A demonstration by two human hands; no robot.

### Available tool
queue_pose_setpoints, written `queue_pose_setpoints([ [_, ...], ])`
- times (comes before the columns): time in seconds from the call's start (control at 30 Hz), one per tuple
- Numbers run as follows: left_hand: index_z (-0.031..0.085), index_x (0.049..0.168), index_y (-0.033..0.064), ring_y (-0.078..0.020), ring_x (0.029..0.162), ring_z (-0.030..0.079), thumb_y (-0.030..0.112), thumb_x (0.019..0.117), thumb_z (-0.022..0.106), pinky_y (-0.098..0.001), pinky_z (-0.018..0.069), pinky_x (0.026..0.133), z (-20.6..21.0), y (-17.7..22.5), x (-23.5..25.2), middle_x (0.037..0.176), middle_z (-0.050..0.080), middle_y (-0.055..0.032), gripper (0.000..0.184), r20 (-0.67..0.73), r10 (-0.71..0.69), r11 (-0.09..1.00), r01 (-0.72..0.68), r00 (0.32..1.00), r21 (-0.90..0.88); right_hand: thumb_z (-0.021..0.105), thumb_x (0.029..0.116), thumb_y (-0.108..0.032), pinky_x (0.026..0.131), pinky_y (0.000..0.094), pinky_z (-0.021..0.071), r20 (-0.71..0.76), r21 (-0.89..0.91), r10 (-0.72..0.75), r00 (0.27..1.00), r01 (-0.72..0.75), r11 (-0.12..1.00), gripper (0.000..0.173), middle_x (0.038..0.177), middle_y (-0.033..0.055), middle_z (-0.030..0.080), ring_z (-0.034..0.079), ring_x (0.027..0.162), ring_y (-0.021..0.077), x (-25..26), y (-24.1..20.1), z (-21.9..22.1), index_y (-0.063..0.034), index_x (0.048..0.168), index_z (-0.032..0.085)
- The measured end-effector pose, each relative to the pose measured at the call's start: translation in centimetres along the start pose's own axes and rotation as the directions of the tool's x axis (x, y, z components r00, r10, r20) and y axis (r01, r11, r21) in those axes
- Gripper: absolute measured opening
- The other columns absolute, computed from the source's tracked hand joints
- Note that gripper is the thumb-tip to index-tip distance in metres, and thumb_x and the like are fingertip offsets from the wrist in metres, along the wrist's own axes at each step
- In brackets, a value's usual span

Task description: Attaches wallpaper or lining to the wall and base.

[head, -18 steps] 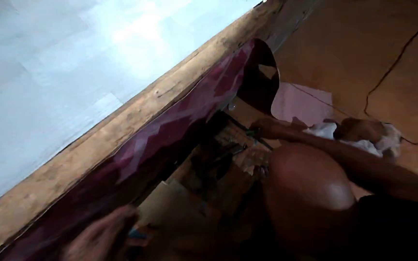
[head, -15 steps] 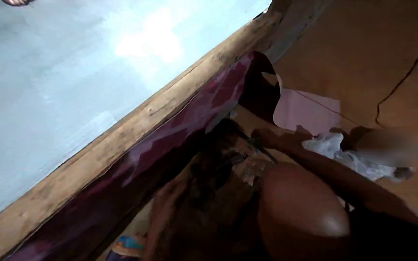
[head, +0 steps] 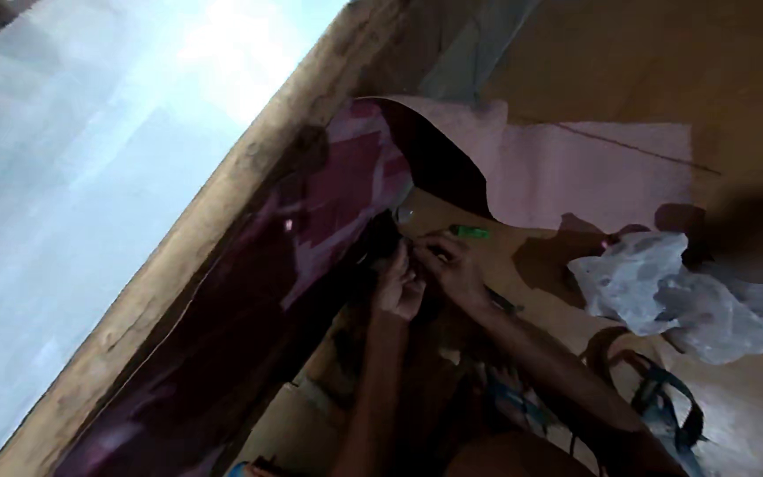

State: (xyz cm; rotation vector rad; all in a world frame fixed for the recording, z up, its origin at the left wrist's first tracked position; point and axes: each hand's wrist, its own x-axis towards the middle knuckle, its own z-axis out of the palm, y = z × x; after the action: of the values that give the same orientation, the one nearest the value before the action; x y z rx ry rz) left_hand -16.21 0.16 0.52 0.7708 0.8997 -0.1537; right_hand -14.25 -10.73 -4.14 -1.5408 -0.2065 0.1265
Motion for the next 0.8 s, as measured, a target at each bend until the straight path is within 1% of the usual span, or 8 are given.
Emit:
queue_pose_setpoints([
  [0.07,0.062,0.113,0.0104,-0.0104,0.078,0.066,0.025,0.1099,0.044,-0.0272,0.0573,0.075,0.3,-0.5,0.1,0.089,0.067,-0.0015,0.023,0.038,0.004,1.0,-0.003,0.999,-0.021,0.069,0.0955,-0.011,0.08,0.0258,0.0588,-0.033,0.057,0.051,0.998,-0.049,0.997,0.016,0.105,0.0073,0.069,0.067,0.091,0.0099,0.3,0.4,0.0,-0.0017,0.107,0.073],
  [0.23,0.064,0.109,0.0091,-0.0124,0.081,0.068,0.025,0.1093,0.046,-0.0292,0.0585,0.079,1.2,-0.8,-0.6,0.09,0.069,-0.0028,0.024,0.052,-0.012,1.0,0.013,0.999,-0.02,0.072,0.0935,-0.011,0.072,0.0254,0.0581,-0.034,0.157,0.135,0.99,-0.128,0.979,0.014,0.107,0.0057,0.068,0.066,0.084,0.0098,0.8,0.5,-0.8,-0.0047,0.106,0.073],
  [0.37,0.063,0.117,0.0089,-0.0131,0.088,0.068,0.025,0.1073,0.051,-0.0279,0.0582,0.08,2.2,-0.4,-1.6,0.101,0.07,-0.0033,0.022,-0.012,-0.063,0.998,0.063,0.998,-0.006,0.073,0.0917,-0.01,0.075,0.0246,0.0587,0.02,0.235,0.06,0.998,-0.063,0.97,0.014,0.105,0.0043,0.067,0.065,0.087,0.0084,1.1,0.7,-2.0,-0.0042,0.104,0.072],
  [0.53,0.066,0.11,0.008,-0.0126,0.085,0.069,0.022,0.1064,0.052,-0.0279,0.0589,0.076,2.5,-0.2,-2.1,0.096,0.07,-0.0033,0.019,-0.035,-0.086,0.994,0.088,0.996,0.065,0.073,0.0918,-0.009,0.078,0.0264,0.0589,0.071,0.289,0.051,0.996,-0.069,0.955,0.013,0.106,0.0037,0.067,0.066,0.09,0.0096,1.3,0.8,-3.0,-0.0054,0.104,0.072],
  [0.63,0.066,0.112,0.0077,-0.0134,0.091,0.069,0.02,0.1062,0.052,-0.0294,0.0579,0.08,2.6,-0.1,-2.1,0.101,0.071,-0.0033,0.019,-0.048,-0.092,0.99,0.096,0.995,0.103,0.071,0.0931,-0.01,0.078,0.0255,0.0584,0.053,0.253,0.06,0.997,-0.071,0.965,0.012,0.106,0.0036,0.067,0.065,0.09,0.0089,1.1,0.8,-3.0,-0.0057,0.104,0.072],
  [0.73,0.064,0.118,0.0058,-0.0156,0.095,0.067,0.018,0.1047,0.055,-0.0319,0.0566,0.083,3.0,-0.2,-1.8,0.107,0.069,-0.0059,0.02,-0.103,0.003,0.971,0.022,0.995,0.239,0.067,0.0971,-0.012,0.079,0.0255,0.0576,0.041,0.25,0.1,0.994,-0.107,0.962,0.013,0.107,0.003,0.067,0.065,0.091,0.008,1.1,1.0,-2.4,-0.0051,0.107,0.071],
  [0.77,0.063,0.119,0.0023,-0.0157,0.095,0.068,0.016,0.1048,0.056,-0.0311,0.0565,0.083,3.0,-0.5,-1.7,0.108,0.069,-0.008,0.021,-0.087,0.111,0.92,-0.069,0.99,0.386,0.064,0.0986,-0.012,0.079,0.0255,0.0569,0.04,0.267,0.125,0.991,-0.131,0.955,0.013,0.105,0.0025,0.067,0.064,0.089,0.0075,1.4,1.1,-2.4,-0.0043,0.108,0.07],
  [0.8,0.064,0.119,-0.0028,-0.0148,0.096,0.068,0.015,0.1055,0.056,-0.0293,0.0563,0.084,2.6,-0.8,-1.5,0.109,0.07,-0.0104,0.024,-0.003,0.263,0.776,-0.209,0.965,0.594,0.063,0.0998,-0.012,0.08,0.0258,0.0566,0.034,0.282,0.155,0.987,-0.158,0.946,0.014,0.102,0.0017,0.068,0.065,0.088,0.0068,1.9,1.3,-2.4,-0.0038,0.11,0.069],
])
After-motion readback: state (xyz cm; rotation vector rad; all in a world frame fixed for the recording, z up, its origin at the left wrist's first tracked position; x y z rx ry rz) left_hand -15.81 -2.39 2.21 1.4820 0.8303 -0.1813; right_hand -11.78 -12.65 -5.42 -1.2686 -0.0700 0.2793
